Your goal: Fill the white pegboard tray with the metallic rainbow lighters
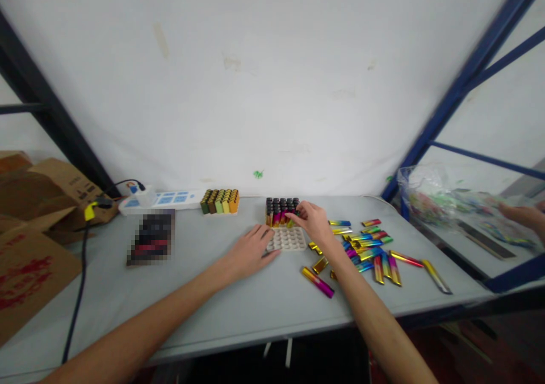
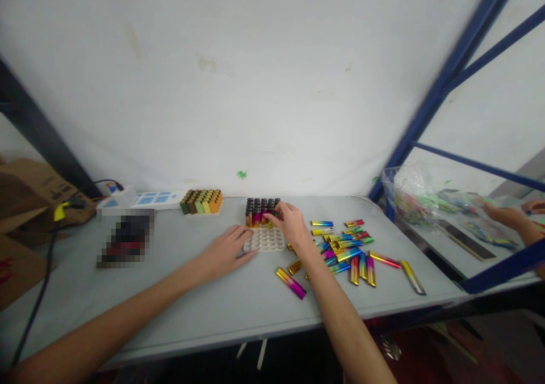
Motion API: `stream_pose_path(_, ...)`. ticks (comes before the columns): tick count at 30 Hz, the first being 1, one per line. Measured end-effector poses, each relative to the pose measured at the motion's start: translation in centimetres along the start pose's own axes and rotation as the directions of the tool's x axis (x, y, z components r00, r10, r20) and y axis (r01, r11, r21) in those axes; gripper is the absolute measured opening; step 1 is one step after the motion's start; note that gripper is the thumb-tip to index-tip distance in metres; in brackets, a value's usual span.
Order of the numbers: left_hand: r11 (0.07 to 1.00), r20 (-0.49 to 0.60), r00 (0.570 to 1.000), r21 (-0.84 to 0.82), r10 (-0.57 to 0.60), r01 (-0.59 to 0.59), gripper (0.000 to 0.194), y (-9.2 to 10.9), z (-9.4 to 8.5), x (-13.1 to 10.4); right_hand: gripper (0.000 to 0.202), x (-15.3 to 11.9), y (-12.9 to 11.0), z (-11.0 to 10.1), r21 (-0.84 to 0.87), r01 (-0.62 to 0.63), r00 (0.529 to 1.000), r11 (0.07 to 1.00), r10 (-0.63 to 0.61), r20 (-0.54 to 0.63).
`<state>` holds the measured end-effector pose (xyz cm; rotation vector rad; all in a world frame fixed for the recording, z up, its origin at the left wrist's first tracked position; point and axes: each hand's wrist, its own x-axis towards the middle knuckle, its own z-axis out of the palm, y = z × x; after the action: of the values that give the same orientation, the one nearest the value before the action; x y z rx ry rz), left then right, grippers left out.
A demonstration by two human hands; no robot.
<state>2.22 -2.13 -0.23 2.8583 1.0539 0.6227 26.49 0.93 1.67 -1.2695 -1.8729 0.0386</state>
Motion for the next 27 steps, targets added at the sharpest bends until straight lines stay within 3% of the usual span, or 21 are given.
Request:
stream_pose_path(8,1.000,0.002,1.000,0.029,0.006,-0.006,0.035,0.1,0.0,0.0,0.031,-0.1,-0.7,2.1,-0.018,-0.022,0.997,1.000,0.021,-0.074)
stream_pose_path(15,0.999,0.007,1.000,0.040,0.004,-0.004,0.035,0.1,0.1,0.1,0.019,-0.2,-1.7,2.4,-0.164,-0.010,1.000,0.986,0.013,0.020)
stream_pose_path(19,0.999,0.013,1.000,0.034,0.004,-0.004,0.034,0.2,0.0,0.1,0.023,-0.4,-2.9,1.8,-0.239,0.005,0.995,0.971,0.019,0.094)
stream_pose_path(22,0.999,0.025,1.000,0.037,-0.003,0.002,0.034,0.2,-0.1,0.1,0.030,-0.3,-3.0,1.0,-0.213,0.001,0.998,0.977,0.011,0.057)
stream_pose_path(27,0.999,0.038,0.999,0.049,-0.009,0.007,0.035,0.1,-0.2,0.1,0.028,0.4,0.1,-2.3,-0.189,-0.091,0.996,0.978,0.087,-0.029)
